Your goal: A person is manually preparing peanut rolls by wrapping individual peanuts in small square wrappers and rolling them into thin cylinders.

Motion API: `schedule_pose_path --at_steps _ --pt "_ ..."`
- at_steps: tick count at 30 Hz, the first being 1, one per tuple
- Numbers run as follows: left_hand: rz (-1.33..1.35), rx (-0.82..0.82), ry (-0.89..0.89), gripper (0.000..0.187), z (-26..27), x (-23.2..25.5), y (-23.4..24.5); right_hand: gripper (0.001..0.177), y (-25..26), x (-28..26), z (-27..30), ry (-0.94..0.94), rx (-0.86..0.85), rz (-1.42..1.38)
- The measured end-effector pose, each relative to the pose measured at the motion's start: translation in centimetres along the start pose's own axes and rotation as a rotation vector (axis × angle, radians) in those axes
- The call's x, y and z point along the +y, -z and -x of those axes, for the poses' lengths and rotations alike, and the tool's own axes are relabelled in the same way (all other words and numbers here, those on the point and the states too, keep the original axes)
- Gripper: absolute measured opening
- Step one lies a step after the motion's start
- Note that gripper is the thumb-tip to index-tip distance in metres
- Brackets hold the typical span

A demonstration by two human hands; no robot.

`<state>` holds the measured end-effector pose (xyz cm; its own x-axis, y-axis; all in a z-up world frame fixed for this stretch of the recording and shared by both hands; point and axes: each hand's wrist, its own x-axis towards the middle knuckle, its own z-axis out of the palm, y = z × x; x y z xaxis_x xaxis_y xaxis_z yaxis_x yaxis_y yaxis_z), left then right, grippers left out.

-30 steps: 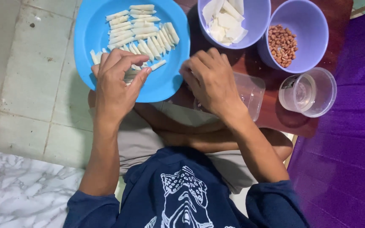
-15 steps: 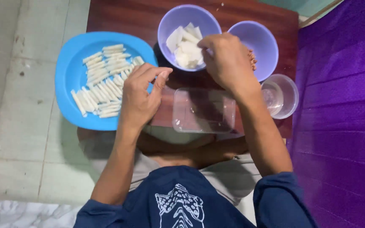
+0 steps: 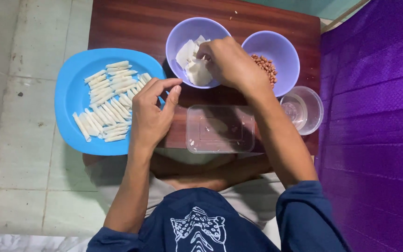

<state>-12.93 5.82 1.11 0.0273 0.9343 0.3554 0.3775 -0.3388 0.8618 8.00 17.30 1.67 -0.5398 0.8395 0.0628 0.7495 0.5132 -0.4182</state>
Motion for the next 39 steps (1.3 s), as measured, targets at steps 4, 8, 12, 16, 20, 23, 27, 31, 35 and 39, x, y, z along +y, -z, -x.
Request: schedule_pose_path --at_steps 4,8,12,16,20,23,27,31,35,39 --pt "-0.001 0.002 0.012 0.015 -0.2 0.2 -0.1 0.034 2.5 -1.5 1.2 0.024 0.070 -0.145" --pt "-0.003 0.031 -0.027 0.017 -0.9 0.3 -0.6 0.034 3.2 -1.6 1.9 0.104 0.124 -0.226" --pt "-0.075 0.045 -0.142 0.042 -2.8 0.1 -1.3 0.043 3.4 -2.0 2.6 0.067 0.115 -0.439" --pt "-0.064 -0.020 -0.186 0.048 -5.0 -0.1 -2.6 0.045 3.5 -2.1 3.4 0.120 0.123 -0.517" --pt "-0.104 0.047 -0.231 0.018 -5.5 -0.3 -3.3 0.047 3.6 -1.7 4.3 0.075 0.196 -0.481" --pt "-0.182 0.074 -0.193 0.018 -5.1 -0.7 -3.6 0.046 3.2 -1.1 4.7 0.041 0.244 -0.492" --pt "-0.184 0.054 -0.216 0.030 -4.9 -0.5 -4.0 0.033 2.8 -1.0 4.8 0.034 0.316 -0.547" --pt "-0.084 0.025 -0.173 0.032 -5.1 -0.6 -4.4 0.030 2.6 -1.3 5.2 0.000 0.272 -0.696" --pt "0.024 0.041 -0.107 0.018 -4.8 -0.4 -4.2 0.028 2.4 -1.1 5.4 -0.018 0.308 -0.656" --pt "0.081 0.018 -0.015 0.011 -4.1 0.6 -3.3 0.027 2.7 -2.2 5.4 0.034 0.392 -0.311"
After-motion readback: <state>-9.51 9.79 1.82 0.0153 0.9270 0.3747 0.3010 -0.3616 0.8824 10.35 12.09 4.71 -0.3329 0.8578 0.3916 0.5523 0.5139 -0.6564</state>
